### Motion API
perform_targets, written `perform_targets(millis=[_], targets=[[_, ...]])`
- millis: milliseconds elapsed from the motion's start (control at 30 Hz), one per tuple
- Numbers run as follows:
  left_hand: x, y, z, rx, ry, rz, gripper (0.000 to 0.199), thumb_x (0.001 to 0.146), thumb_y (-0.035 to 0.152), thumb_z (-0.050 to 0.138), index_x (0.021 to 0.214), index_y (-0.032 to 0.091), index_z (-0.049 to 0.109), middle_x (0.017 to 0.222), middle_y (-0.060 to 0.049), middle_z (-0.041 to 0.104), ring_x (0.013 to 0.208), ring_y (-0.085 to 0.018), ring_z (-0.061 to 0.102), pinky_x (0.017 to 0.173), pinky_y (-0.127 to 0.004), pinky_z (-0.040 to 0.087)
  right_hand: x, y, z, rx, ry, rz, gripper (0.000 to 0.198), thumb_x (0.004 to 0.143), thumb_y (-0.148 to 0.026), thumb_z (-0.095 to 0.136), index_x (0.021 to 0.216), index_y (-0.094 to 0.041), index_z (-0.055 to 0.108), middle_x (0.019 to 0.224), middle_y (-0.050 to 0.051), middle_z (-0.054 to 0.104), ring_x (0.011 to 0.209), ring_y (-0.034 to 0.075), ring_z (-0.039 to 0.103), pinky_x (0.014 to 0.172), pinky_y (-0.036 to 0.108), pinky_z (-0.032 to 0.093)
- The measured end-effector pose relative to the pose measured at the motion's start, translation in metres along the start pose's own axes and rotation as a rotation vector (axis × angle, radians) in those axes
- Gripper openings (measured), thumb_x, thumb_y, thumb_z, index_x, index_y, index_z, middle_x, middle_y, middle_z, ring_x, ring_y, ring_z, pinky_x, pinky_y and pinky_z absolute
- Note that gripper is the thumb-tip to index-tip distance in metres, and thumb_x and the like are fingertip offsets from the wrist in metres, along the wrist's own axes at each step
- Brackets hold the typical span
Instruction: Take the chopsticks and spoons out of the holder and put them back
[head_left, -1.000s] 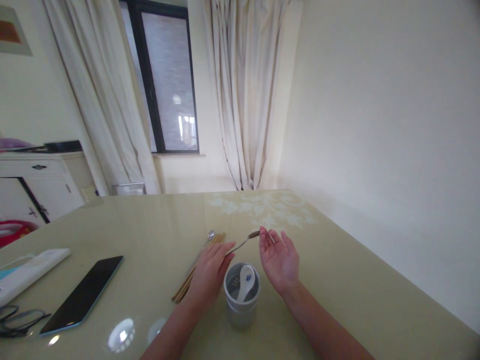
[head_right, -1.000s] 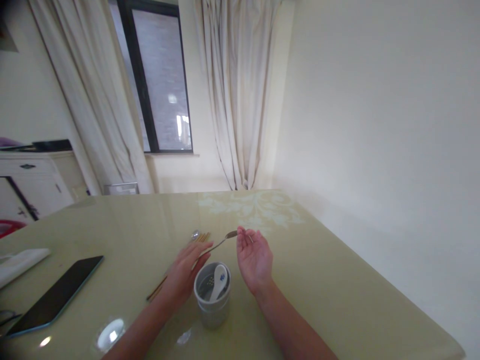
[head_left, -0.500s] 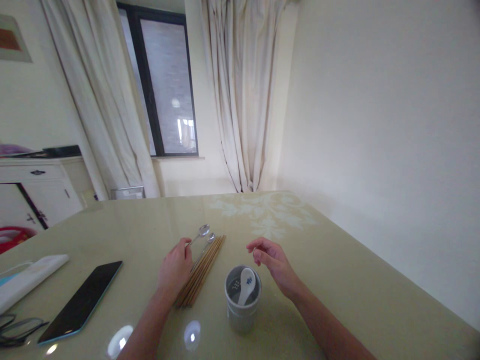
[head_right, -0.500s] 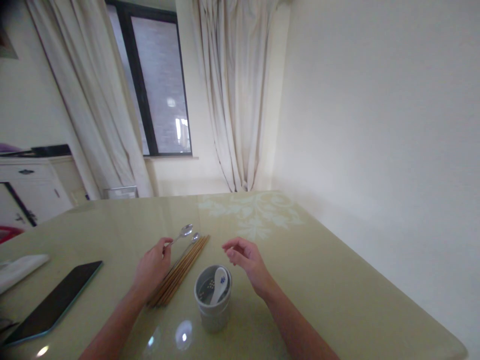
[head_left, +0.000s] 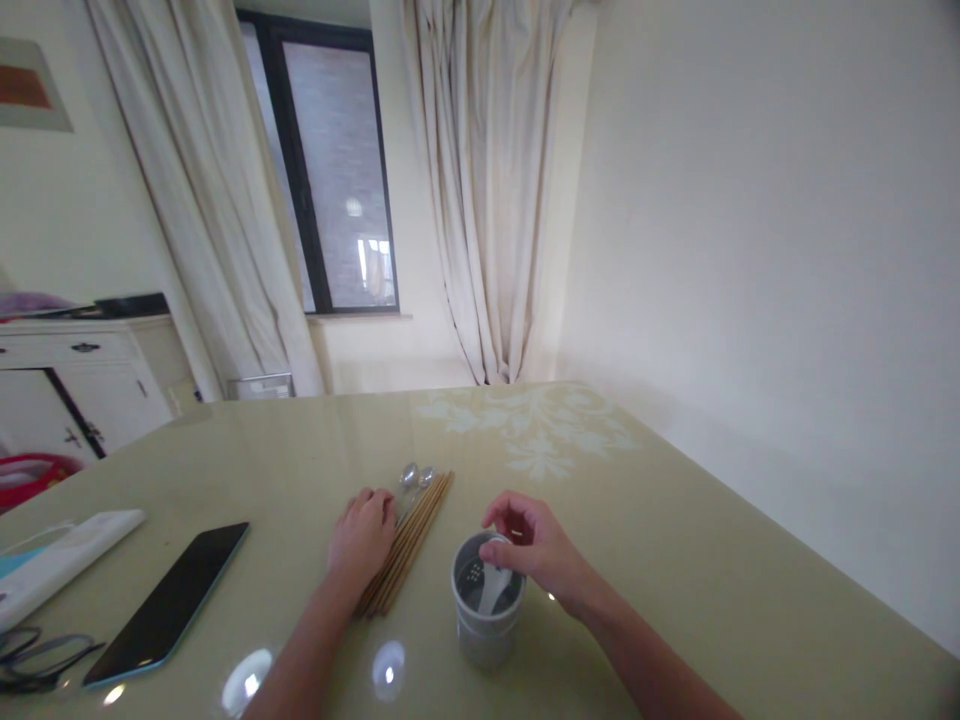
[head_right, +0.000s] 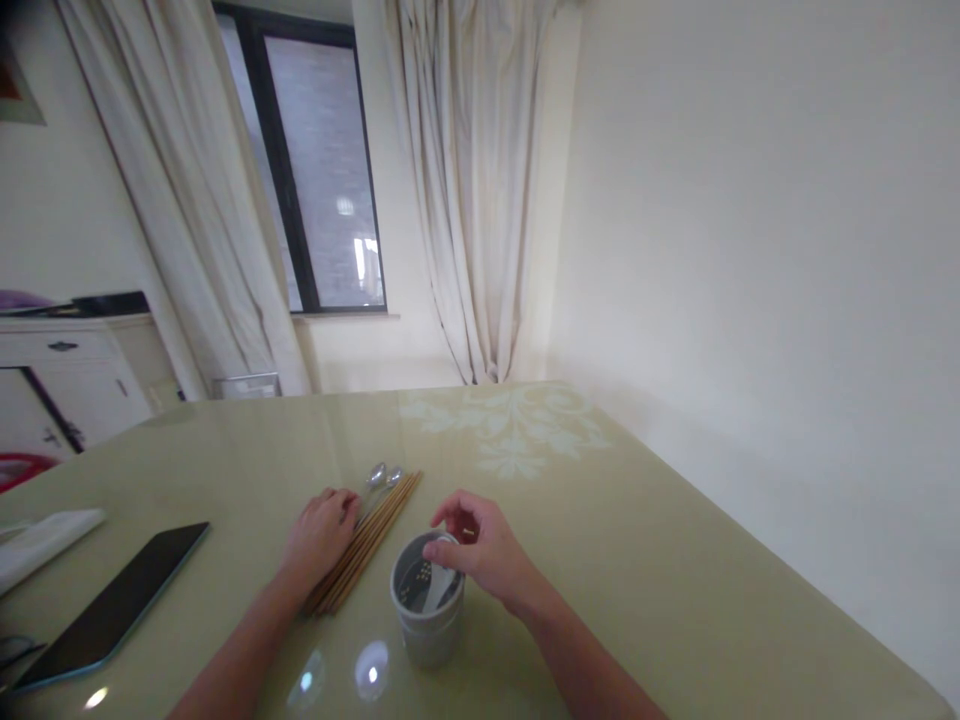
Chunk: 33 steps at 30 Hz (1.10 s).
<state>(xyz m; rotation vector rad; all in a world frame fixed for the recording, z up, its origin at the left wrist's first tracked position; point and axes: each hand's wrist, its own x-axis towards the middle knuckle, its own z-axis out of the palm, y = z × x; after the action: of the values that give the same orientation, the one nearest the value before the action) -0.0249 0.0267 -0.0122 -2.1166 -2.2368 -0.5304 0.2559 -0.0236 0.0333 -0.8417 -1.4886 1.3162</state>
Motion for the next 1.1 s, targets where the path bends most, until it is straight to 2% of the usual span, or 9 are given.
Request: perform_targets(millis=[167,300,500,633,767,833,900,1000,1100], targets=[[-0.005,0.010,0.004,-0.016,-0.001,0.045,0.045,0.104,0.052,0.046,0.125,0.021,0.071,0.128,-0.013,0.072,0.121,-0.031,0.065,0.105,-0.043,0.049,-0.002,-0.001,-0.003,-0.203,0.046,-0.130,0.018,0.079,-0.033,0.088,0.085,-0.020,0.076,0.068,-0.002,0.063,0.061,0.013,0.054,0.057,0.026,0.041],[-0.005,0.010,0.006,-0.077,-0.027,0.116,0.040,0.103,0.047,0.049,0.126,0.022,0.070,0.129,-0.012,0.072,0.122,-0.029,0.064,0.107,-0.041,0.047,-0.004,-0.009,-0.008,-0.407,0.062,-0.281,0.005,0.083,-0.025,0.082,0.086,-0.022,0.080,0.076,0.003,0.074,0.066,0.017,0.064,0.059,0.028,0.043],[-0.004,0.008,0.008,-0.128,-0.017,0.187,0.036,0.105,0.041,0.048,0.121,0.019,0.072,0.122,-0.013,0.072,0.115,-0.028,0.066,0.105,-0.041,0.048,-0.008,-0.016,-0.012,-0.602,0.095,-0.534,0.006,0.091,-0.026,0.079,0.094,-0.026,0.084,0.077,0.005,0.079,0.067,0.020,0.065,0.065,0.034,0.047],[-0.006,0.009,0.006,-0.117,-0.020,0.174,0.035,0.105,0.040,0.048,0.119,0.020,0.072,0.123,-0.012,0.072,0.116,-0.028,0.066,0.106,-0.042,0.049,-0.012,-0.020,-0.011,-0.587,0.177,-0.620,0.010,0.094,-0.025,0.074,0.095,-0.027,0.084,0.073,0.004,0.075,0.063,0.020,0.062,0.064,0.035,0.049],[-0.008,0.012,0.002,-0.130,0.034,0.160,0.036,0.105,0.039,0.046,0.122,0.020,0.071,0.125,-0.012,0.072,0.118,-0.029,0.065,0.109,-0.046,0.049,-0.008,-0.021,-0.021,-0.304,0.498,-0.532,0.008,0.092,-0.034,0.079,0.091,-0.026,0.082,0.070,0.002,0.071,0.058,0.018,0.058,0.054,0.031,0.045],[-0.009,0.016,-0.003,-0.186,0.120,0.162,0.036,0.106,0.037,0.042,0.125,0.021,0.069,0.127,-0.012,0.072,0.120,-0.029,0.065,0.110,-0.046,0.049,-0.001,-0.017,-0.029,-0.104,0.672,-0.426,0.016,0.089,-0.041,0.081,0.090,-0.025,0.079,0.070,0.001,0.070,0.055,0.016,0.056,0.049,0.029,0.043],[-0.011,0.023,-0.009,-0.281,0.218,0.190,0.038,0.108,0.036,0.038,0.128,0.021,0.067,0.128,-0.011,0.072,0.122,-0.028,0.064,0.112,-0.045,0.049,0.007,-0.010,-0.037,0.041,0.780,-0.318,0.025,0.085,-0.046,0.084,0.090,-0.023,0.078,0.072,0.001,0.070,0.053,0.015,0.056,0.047,0.027,0.042],[-0.016,0.036,-0.018,-0.386,0.288,0.312,0.042,0.110,0.039,0.037,0.141,0.022,0.061,0.138,-0.011,0.069,0.130,-0.026,0.061,0.115,-0.042,0.048,0.018,0.006,-0.036,0.078,0.753,-0.189,0.033,0.080,-0.051,0.086,0.088,-0.019,0.077,0.075,0.003,0.072,0.057,0.016,0.063,0.050,0.027,0.046],[-0.021,0.047,-0.021,-0.332,0.231,0.507,0.046,0.110,0.038,0.042,0.153,0.026,0.054,0.153,-0.010,0.062,0.140,-0.026,0.055,0.119,-0.044,0.043,0.023,0.023,-0.019,0.030,0.596,-0.121,0.039,0.078,-0.054,0.086,0.087,-0.018,0.075,0.077,0.004,0.073,0.058,0.018,0.068,0.052,0.028,0.050]])
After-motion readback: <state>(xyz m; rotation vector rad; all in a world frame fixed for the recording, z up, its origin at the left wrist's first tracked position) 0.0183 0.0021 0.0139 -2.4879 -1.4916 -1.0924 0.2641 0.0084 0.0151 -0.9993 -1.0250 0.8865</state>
